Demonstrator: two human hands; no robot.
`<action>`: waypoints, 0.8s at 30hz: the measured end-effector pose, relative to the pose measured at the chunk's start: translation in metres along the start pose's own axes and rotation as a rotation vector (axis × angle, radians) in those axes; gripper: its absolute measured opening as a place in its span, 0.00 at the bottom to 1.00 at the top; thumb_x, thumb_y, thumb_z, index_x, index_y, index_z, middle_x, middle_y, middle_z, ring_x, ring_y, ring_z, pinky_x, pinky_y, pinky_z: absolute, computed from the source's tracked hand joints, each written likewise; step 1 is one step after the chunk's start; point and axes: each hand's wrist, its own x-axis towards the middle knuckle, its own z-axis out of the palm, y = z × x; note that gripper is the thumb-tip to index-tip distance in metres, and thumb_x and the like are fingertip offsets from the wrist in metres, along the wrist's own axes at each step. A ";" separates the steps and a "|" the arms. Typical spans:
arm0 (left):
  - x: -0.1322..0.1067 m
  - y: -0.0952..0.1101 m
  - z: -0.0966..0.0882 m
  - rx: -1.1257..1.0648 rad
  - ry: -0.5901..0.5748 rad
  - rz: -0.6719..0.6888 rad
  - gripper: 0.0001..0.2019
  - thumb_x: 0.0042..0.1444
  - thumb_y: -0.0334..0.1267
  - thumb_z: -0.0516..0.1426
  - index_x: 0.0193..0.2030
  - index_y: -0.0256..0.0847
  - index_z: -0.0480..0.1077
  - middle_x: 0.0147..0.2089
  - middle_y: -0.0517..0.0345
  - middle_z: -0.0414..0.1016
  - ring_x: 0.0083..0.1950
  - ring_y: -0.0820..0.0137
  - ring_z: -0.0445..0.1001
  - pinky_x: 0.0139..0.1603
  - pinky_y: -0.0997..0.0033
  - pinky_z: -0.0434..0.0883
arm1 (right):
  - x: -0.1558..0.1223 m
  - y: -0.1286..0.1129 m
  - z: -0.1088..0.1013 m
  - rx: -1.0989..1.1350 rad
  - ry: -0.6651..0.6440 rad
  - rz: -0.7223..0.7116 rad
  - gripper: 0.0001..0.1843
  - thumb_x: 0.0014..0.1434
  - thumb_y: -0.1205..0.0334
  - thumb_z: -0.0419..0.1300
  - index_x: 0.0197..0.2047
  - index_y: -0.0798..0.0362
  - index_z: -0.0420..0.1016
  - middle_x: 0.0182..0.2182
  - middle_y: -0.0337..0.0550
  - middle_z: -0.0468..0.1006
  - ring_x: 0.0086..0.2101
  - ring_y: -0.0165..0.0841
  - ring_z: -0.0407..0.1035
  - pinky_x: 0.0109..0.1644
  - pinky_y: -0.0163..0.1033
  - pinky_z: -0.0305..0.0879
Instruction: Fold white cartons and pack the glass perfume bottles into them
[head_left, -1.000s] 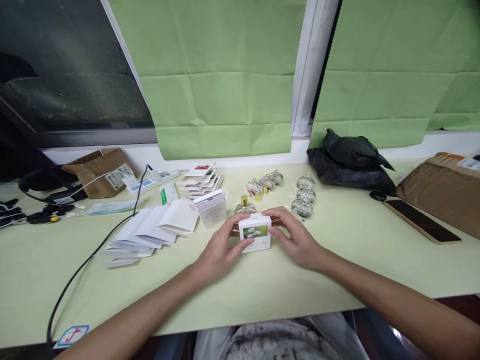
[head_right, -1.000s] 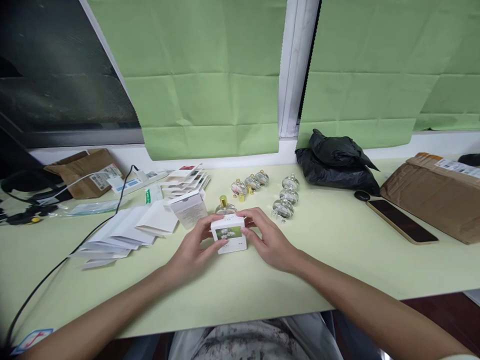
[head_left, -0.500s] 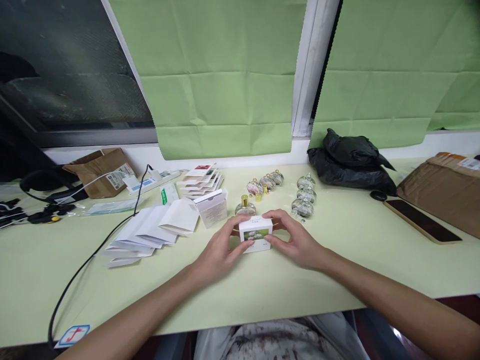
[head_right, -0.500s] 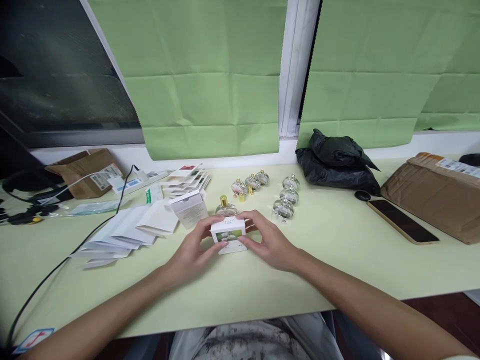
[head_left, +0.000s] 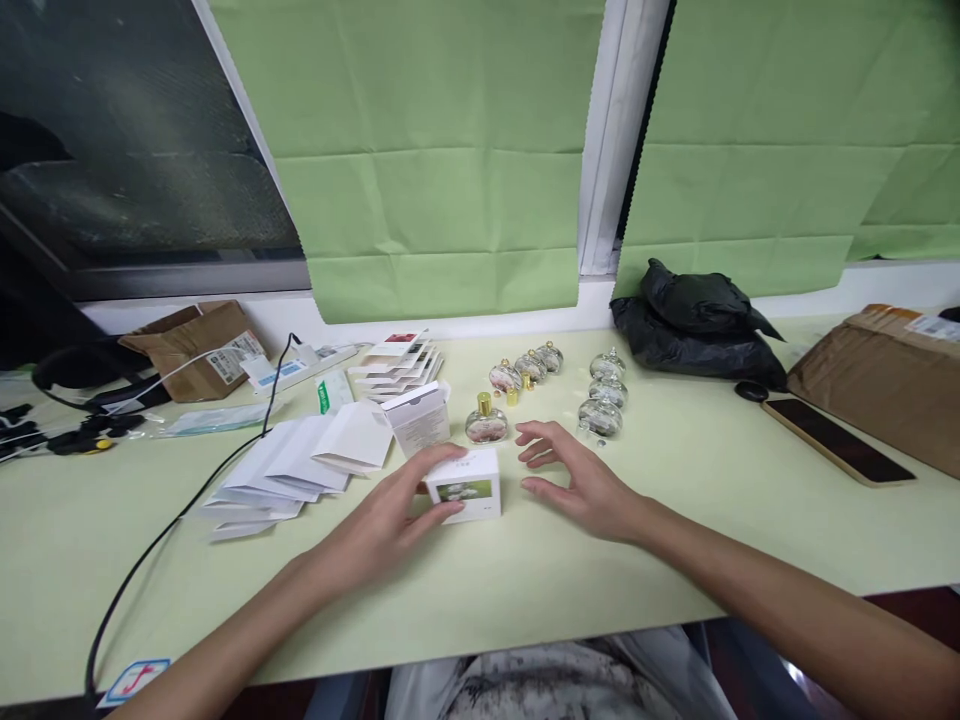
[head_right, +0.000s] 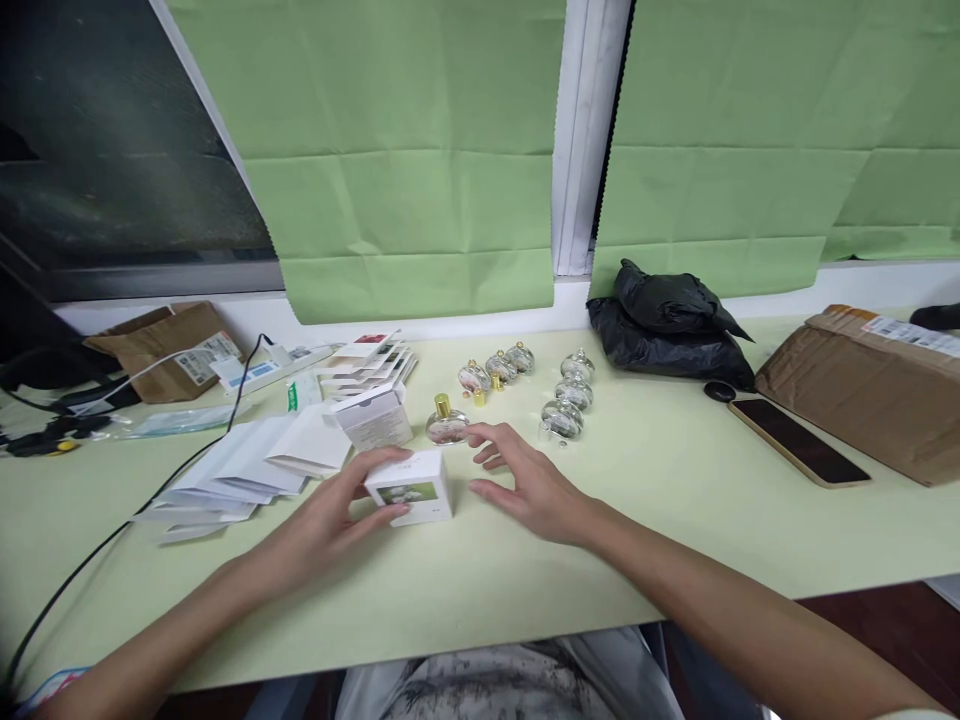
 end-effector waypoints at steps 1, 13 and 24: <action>-0.008 -0.005 -0.007 0.048 0.016 -0.033 0.26 0.70 0.47 0.60 0.72 0.59 0.59 0.71 0.53 0.69 0.63 0.57 0.77 0.60 0.58 0.77 | 0.000 0.001 0.000 -0.009 0.011 0.005 0.32 0.72 0.58 0.62 0.74 0.35 0.57 0.61 0.48 0.70 0.54 0.40 0.74 0.61 0.56 0.78; -0.055 -0.034 -0.033 0.110 0.322 -0.140 0.26 0.72 0.45 0.56 0.74 0.55 0.60 0.70 0.48 0.66 0.68 0.52 0.71 0.58 0.51 0.80 | 0.003 0.004 -0.002 -0.157 0.102 0.053 0.23 0.74 0.59 0.55 0.69 0.37 0.63 0.55 0.47 0.73 0.46 0.39 0.76 0.52 0.51 0.77; -0.028 -0.002 -0.056 0.257 0.689 -0.016 0.24 0.67 0.47 0.61 0.67 0.52 0.63 0.70 0.49 0.65 0.69 0.50 0.70 0.61 0.47 0.79 | 0.003 0.008 -0.001 -0.183 0.118 0.047 0.22 0.74 0.59 0.55 0.68 0.40 0.64 0.52 0.46 0.73 0.39 0.36 0.73 0.44 0.45 0.75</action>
